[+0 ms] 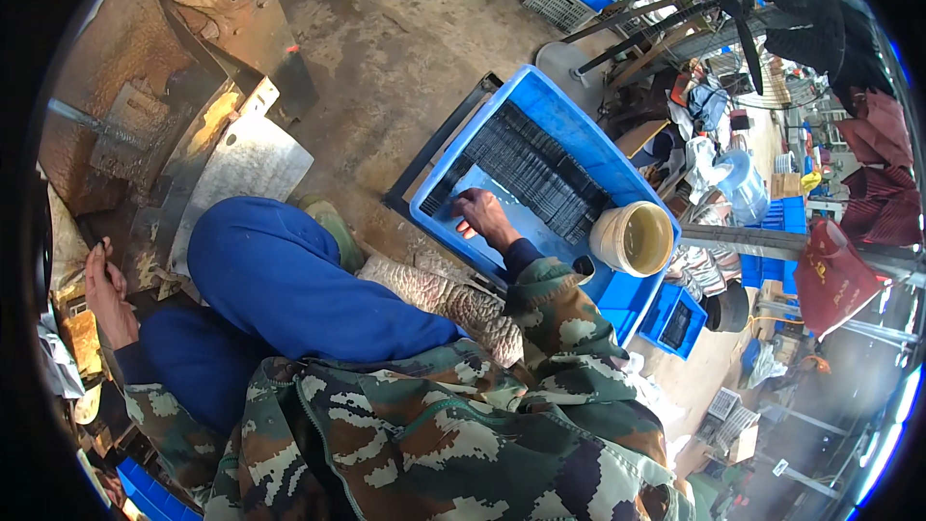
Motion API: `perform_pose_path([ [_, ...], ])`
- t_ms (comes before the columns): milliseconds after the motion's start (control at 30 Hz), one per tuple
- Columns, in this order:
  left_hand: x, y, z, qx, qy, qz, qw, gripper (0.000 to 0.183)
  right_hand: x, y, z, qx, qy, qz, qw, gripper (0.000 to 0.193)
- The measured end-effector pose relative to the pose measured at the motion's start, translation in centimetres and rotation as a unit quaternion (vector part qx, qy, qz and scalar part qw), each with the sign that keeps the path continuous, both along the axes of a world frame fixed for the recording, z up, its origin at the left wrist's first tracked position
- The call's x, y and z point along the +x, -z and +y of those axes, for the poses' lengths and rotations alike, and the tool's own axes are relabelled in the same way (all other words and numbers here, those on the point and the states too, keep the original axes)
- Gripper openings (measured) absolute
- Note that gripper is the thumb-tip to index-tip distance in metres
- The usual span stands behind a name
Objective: Assembling small metal components and sorting them into bins at a workstation.
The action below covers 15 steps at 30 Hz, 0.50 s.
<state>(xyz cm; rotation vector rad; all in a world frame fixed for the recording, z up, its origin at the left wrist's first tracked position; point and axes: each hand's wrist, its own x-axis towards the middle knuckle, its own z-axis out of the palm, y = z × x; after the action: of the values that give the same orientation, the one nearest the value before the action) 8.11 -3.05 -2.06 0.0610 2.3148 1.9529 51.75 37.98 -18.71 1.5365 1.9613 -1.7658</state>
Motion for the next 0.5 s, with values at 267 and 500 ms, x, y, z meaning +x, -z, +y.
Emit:
perform_pose_path([
  [267,-0.7,-6.1,-0.9,0.170,-0.043,0.071,0.982,0.031,0.0,-4.9,0.9,0.121,0.074,0.067,0.988,0.031],
  [500,-3.4,-11.0,0.6,0.291,-0.040,0.106,0.950,0.025,-12.1,-15.5,-3.2,0.222,-0.027,0.265,0.938,0.027],
])
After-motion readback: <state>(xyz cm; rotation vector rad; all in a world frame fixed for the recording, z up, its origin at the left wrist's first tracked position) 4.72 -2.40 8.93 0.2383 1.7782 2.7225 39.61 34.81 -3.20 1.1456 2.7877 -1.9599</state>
